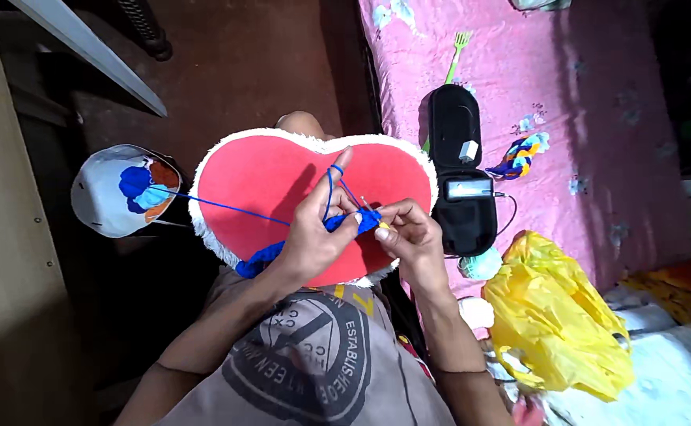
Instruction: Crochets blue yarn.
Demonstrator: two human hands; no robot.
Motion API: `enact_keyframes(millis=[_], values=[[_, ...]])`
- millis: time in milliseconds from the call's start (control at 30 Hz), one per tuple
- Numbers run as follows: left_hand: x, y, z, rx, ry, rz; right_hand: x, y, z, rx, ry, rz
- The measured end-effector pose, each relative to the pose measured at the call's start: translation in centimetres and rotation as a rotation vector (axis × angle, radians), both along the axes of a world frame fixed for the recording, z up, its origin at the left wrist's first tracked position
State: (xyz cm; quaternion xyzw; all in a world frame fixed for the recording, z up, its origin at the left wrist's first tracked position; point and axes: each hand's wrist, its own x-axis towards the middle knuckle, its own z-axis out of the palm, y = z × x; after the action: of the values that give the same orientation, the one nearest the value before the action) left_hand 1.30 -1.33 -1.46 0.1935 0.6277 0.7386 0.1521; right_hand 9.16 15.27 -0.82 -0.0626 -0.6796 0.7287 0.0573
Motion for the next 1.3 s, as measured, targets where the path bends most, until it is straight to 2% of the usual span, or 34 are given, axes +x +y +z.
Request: enact_keyframes(millis=[100, 133, 167, 200, 267, 333, 367, 433, 467, 533, 667, 833, 967, 1133, 1300], values=[[0.6, 0.4, -1.1, -0.178, 0.425, 0.184, 0.1, -0.3, 0.2, 0.554, 0.173, -0.029], [0.7, 0.5, -1.5, -0.196, 0.528, 0.236, 0.0, -0.7, 0.4, 0.614, 0.187, -0.045], [0.6, 0.6, -1.8, -0.194, 0.592, 0.269, -0.1, -1.0, 0.6, 0.581, 0.169, -0.05], [0.6, 0.5, -2.0, -0.175, 0.626, 0.293, -0.3, -1.2, 0.7, 0.457, 0.121, -0.043], [0.7, 0.5, -1.9, -0.104, 0.604, 0.295, -1.0, -1.3, 0.7, 0.039, 0.007, -0.008], [1.0, 0.2, -1.5, -0.024, 0.449, 0.246, -1.5, -1.2, 0.1, -0.345, -0.054, 0.062], [0.9, 0.0, -1.2, 0.018, 0.327, 0.207, -1.6, -1.2, -0.3, -0.445, -0.059, 0.083], [0.5, -0.4, -0.4, 0.113, 0.057, 0.107, -1.7, -1.4, -0.9, -0.479, -0.031, 0.083], [0.1, -0.4, -0.3, 0.153, -0.031, 0.066, -1.6, -1.4, -1.1, -0.424, -0.009, 0.062], [-0.3, -0.4, -0.4, 0.192, -0.071, 0.014, -1.5, -1.3, -1.2, -0.262, 0.035, 0.014], [-0.6, -0.3, -0.1, 0.168, -0.015, -0.007, -1.5, -1.1, -0.7, -0.114, 0.088, -0.024], [-0.4, -0.6, 0.1, 0.089, 0.108, 0.091, -1.6, -1.0, -0.4, 0.016, 0.107, -0.008], [-0.2, -0.8, 0.5, 0.049, 0.154, 0.097, -1.3, -1.2, -0.5, 0.146, 0.15, -0.079], [-0.6, -1.0, 0.5, 0.023, 0.123, 0.057, -0.9, -1.1, -1.4, 0.449, 0.281, -0.154], [-1.2, -1.4, 0.6, 0.035, 0.097, -0.004, -0.7, -0.6, -1.6, 0.604, 0.331, -0.166]])
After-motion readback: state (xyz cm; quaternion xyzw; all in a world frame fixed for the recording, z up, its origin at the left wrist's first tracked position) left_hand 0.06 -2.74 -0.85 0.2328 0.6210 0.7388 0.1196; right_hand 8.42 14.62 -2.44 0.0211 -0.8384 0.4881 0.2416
